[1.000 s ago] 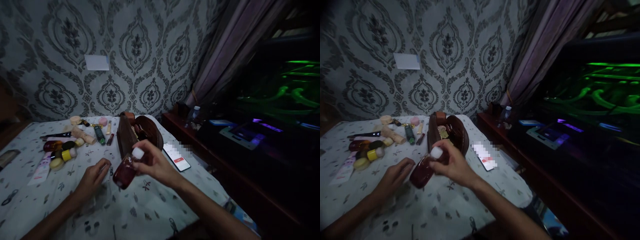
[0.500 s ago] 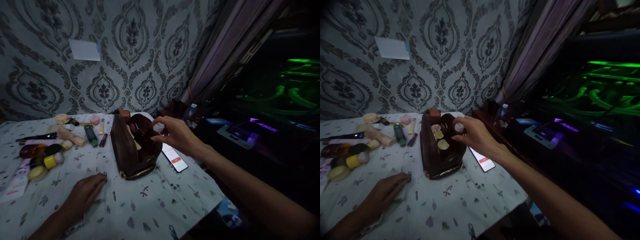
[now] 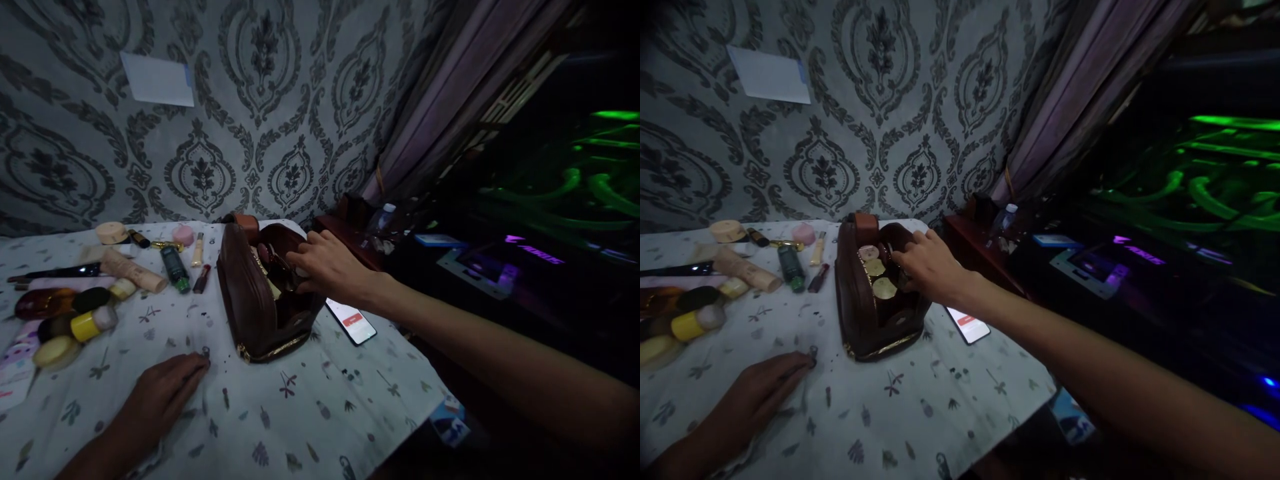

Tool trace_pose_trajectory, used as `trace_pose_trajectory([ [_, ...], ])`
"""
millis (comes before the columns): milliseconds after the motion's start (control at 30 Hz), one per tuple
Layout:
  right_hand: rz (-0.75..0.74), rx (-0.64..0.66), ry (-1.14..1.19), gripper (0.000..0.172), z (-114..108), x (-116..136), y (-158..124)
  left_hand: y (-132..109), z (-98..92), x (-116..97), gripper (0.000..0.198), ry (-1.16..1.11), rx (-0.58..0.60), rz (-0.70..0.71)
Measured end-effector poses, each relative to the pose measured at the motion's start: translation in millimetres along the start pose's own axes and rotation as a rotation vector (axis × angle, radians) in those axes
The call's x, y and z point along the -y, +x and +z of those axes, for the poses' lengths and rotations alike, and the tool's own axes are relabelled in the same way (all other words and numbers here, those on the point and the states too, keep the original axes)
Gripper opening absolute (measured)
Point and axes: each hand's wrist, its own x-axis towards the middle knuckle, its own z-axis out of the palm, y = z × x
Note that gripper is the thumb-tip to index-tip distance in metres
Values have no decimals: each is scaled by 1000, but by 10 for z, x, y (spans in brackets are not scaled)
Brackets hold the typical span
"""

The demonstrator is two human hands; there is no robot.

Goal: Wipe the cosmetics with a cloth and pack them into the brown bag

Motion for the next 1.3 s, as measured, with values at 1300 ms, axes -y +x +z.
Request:
trace_pose_trajectory([
  [1300, -191, 316, -15, 24, 75, -121, 328, 74, -83, -76, 32, 107, -49, 113],
])
